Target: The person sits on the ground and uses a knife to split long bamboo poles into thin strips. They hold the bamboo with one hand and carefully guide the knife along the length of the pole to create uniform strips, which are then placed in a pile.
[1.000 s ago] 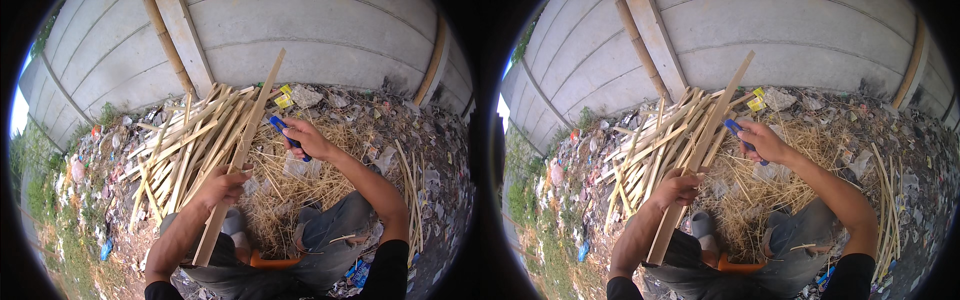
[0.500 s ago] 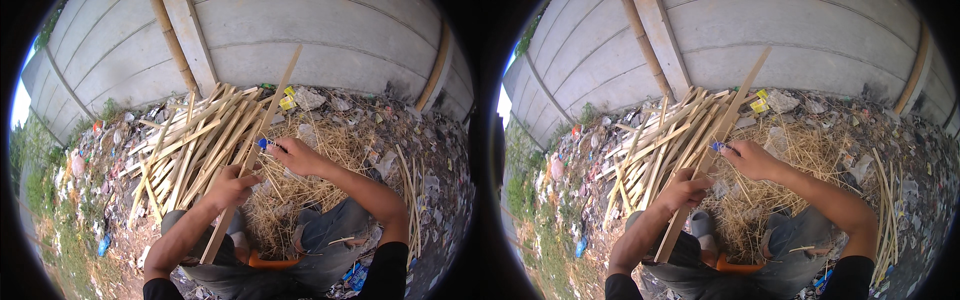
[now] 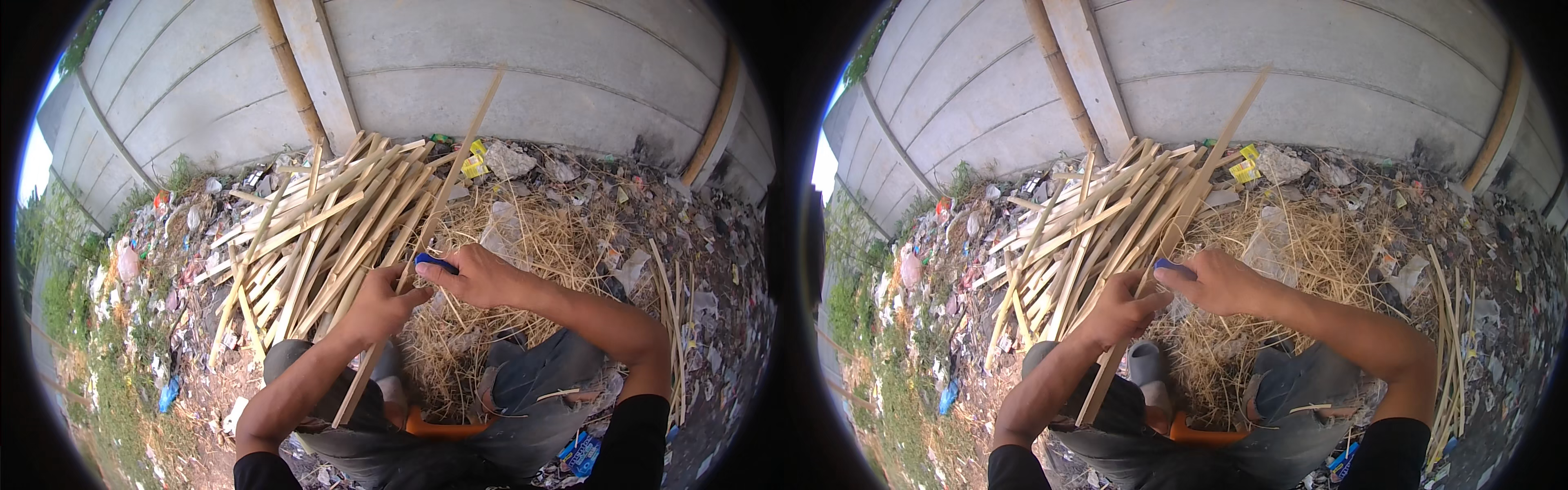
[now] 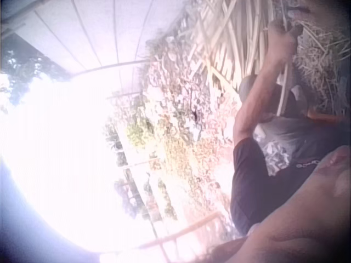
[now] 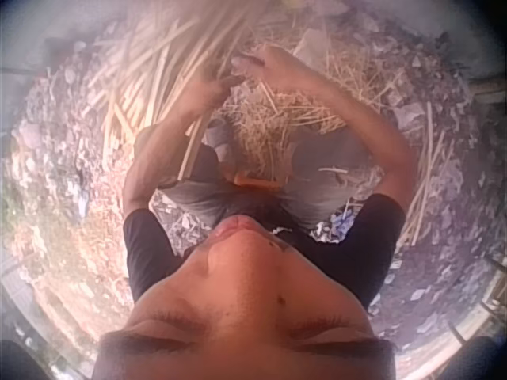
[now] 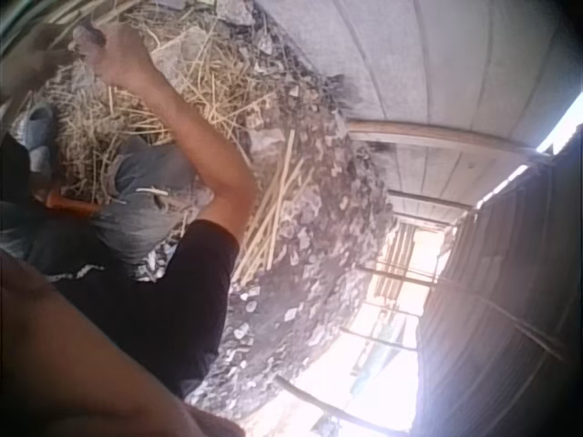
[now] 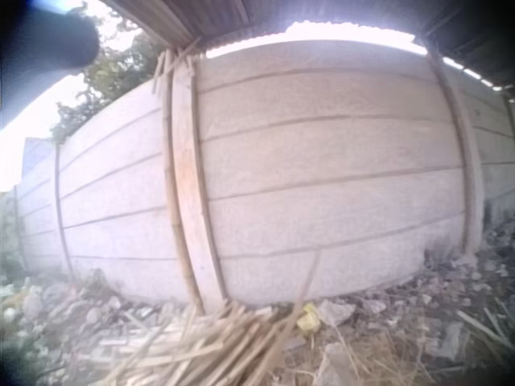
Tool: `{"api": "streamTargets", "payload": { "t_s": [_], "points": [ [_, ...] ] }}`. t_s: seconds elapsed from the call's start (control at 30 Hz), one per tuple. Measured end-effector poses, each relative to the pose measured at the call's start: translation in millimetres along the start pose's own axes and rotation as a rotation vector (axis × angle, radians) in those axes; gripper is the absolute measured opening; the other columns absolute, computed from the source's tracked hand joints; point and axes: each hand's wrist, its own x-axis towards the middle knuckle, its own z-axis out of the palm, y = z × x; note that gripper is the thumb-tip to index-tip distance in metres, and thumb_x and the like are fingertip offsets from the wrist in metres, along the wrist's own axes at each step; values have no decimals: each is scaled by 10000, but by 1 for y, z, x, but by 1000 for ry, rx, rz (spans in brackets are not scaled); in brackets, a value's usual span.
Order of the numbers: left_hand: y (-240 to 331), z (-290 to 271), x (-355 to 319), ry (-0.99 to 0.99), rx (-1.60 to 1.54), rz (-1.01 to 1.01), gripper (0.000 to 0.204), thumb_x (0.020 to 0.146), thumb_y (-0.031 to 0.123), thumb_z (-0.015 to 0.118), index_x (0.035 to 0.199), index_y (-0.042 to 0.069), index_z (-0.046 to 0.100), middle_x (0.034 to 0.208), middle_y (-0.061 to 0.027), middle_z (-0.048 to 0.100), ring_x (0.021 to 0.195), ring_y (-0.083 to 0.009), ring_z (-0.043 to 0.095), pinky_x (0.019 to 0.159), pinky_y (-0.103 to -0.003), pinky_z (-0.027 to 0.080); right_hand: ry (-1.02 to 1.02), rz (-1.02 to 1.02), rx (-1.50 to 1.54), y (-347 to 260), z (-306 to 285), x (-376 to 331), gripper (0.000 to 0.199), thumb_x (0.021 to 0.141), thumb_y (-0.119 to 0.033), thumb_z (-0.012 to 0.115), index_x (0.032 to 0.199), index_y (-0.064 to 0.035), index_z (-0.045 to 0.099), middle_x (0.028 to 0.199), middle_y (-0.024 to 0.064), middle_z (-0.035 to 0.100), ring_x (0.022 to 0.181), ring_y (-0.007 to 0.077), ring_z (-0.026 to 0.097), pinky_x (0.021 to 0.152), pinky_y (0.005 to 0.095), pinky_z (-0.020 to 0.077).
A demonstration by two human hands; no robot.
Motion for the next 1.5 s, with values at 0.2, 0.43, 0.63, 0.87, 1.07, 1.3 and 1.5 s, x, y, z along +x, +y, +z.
{"api": "streamTargets", "payload": {
  "t_s": [0.2,0.43,0.63,0.87,1.07,1.3,1.5],
  "points": [
    [0,4,-3,80,169,185,316,874,192,777,1030,-71,701,709,-27,598,693,-92,501,630,-310,437,9,91,-41,-6,4,2,761,1000,-711,404,1121,-49,759,735,263,696,811,433,732,788,509,566],
    [1,3,0,8,164,110,329,896,215,764,1082,-52,711,703,-25,601,664,-92,514,608,-311,436,-167,289,344,30,12,15,866,936,-815,445,792,2,692,605,107,588,562,247,621,557,392,488],
    [-5,2,4,-72,11,-69,332,905,236,765,1109,-20,711,662,12,576,579,-72,509,536,-279,399,-475,420,699,41,7,21,771,940,-797,484,685,-79,605,542,7,454,395,120,400,391,290,301],
    [-10,10,9,26,-171,-27,332,951,313,717,1041,-5,684,669,9,543,507,-69,448,469,-274,326,234,-70,-225,50,-5,26,705,836,-753,703,775,-56,614,536,-24,385,449,183,441,471,362,400],
    [-26,14,16,261,-319,85,337,1094,349,519,1052,38,640,663,39,487,493,-64,404,447,-257,292,436,-49,115,41,-11,20,528,799,-515,867,874,-41,647,570,-36,473,556,121,463,555,331,402],
    [-24,31,25,403,-203,394,303,1102,272,542,1138,-18,620,792,28,565,679,-33,459,586,-235,381,340,-70,345,1,11,23,408,903,-427,799,781,-43,733,546,-10,523,548,81,500,516,327,381],
    [-13,32,28,425,-232,430,305,1097,274,557,1119,-24,613,818,18,590,702,-31,483,610,-227,400,484,-102,506,1,18,30,348,931,-346,776,801,-23,773,542,21,578,524,88,524,496,334,395]
  ]
}}
